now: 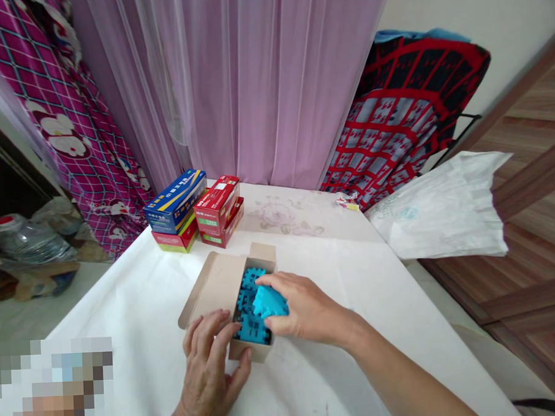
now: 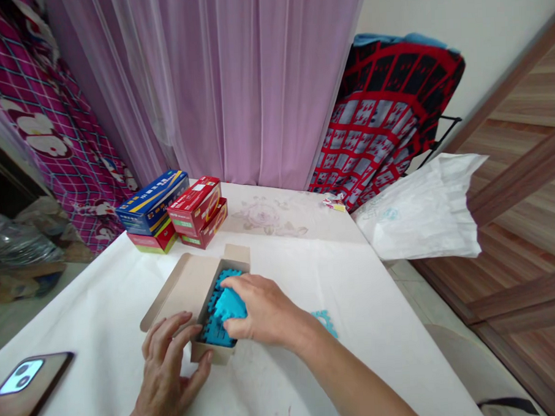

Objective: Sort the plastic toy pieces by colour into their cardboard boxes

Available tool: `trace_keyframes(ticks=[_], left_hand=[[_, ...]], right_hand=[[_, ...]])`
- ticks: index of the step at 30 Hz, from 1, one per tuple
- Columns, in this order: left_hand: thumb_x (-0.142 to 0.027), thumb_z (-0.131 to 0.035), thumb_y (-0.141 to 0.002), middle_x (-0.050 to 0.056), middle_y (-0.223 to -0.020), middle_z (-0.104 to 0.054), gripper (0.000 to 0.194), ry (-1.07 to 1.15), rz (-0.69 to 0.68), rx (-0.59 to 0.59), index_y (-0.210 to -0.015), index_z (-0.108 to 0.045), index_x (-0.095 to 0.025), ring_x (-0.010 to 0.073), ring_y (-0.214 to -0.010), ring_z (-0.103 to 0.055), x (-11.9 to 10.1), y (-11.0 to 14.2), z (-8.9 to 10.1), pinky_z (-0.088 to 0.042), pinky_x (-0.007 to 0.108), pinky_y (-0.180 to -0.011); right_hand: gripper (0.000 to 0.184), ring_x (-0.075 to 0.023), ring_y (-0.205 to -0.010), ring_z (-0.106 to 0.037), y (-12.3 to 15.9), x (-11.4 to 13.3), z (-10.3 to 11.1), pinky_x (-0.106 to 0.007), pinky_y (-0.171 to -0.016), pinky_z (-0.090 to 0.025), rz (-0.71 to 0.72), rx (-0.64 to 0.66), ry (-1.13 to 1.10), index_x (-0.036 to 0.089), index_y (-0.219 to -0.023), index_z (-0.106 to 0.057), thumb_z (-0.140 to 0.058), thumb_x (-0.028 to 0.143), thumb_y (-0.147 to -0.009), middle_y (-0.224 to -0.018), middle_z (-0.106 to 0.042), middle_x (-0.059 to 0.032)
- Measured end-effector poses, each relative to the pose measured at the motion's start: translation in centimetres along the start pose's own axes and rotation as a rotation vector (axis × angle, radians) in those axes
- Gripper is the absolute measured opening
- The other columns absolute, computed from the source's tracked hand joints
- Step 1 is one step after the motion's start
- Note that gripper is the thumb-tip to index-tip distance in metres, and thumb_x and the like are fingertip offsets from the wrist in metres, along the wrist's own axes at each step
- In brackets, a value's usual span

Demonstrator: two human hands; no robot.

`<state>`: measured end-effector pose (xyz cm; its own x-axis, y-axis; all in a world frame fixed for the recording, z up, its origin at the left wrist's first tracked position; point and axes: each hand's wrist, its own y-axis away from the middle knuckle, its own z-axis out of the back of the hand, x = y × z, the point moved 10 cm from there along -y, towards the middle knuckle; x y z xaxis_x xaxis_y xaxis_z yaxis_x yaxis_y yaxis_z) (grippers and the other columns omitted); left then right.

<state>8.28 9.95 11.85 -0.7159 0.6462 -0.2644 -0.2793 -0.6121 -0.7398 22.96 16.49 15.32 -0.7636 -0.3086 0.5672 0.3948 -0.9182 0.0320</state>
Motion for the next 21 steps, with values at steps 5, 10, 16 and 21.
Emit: trace_keyframes(ticks=[5,10,16,21], left_hand=[[-0.021,-0.061,-0.084,0.013,-0.118,-0.061,0.028,0.034,0.024,-0.015,-0.112,-0.057,-0.019,0.0251,-0.115,-0.056,0.1,0.1,0.1,-0.037,0.046,-0.106],[-0.021,-0.061,-0.084,0.012,-0.118,-0.061,0.027,0.056,0.048,-0.01,-0.111,-0.057,-0.02,0.0245,-0.116,-0.055,0.2,0.0,0.0,-0.036,0.045,-0.107],[-0.022,-0.059,-0.086,0.012,-0.116,-0.061,0.023,0.049,0.057,-0.013,-0.108,-0.058,-0.021,0.0236,-0.115,-0.055,0.1,-0.1,0.1,-0.035,0.045,-0.107],[-0.021,-0.06,-0.085,0.012,-0.117,-0.061,0.026,0.048,0.037,-0.005,-0.11,-0.057,-0.02,0.0244,-0.116,-0.054,0.1,0.0,0.0,-0.035,0.045,-0.107]], right_hand=[[0.064,-0.0287,-0.12,-0.059,-0.1,0.7,-3.3,-0.039,-0.101,-0.044,0.063,0.128,0.118,0.021,-0.135,-0.057,-0.076,0.032,-0.074,-0.129,-0.066,-0.0111],[0.073,-0.0272,-0.114,-0.064,-0.2,-0.8,-2.0,-0.036,-0.095,-0.049,0.02,0.079,0.014,0.024,-0.138,-0.055,-0.08,0.04,-0.071,-0.129,-0.067,-0.0091],[0.067,-0.0258,-0.116,-0.063,-1.5,-2.5,0.2,-0.036,-0.099,-0.046,-0.025,-0.04,0.023,0.024,-0.135,-0.058,-0.078,0.038,-0.072,-0.131,-0.066,-0.0073],[0.063,-0.0271,-0.116,-0.063,-2.8,-1.6,-1.0,-0.036,-0.096,-0.047,0.021,-0.044,0.11,0.023,-0.132,-0.059,-0.078,0.041,-0.074,-0.128,-0.067,-0.0091]])
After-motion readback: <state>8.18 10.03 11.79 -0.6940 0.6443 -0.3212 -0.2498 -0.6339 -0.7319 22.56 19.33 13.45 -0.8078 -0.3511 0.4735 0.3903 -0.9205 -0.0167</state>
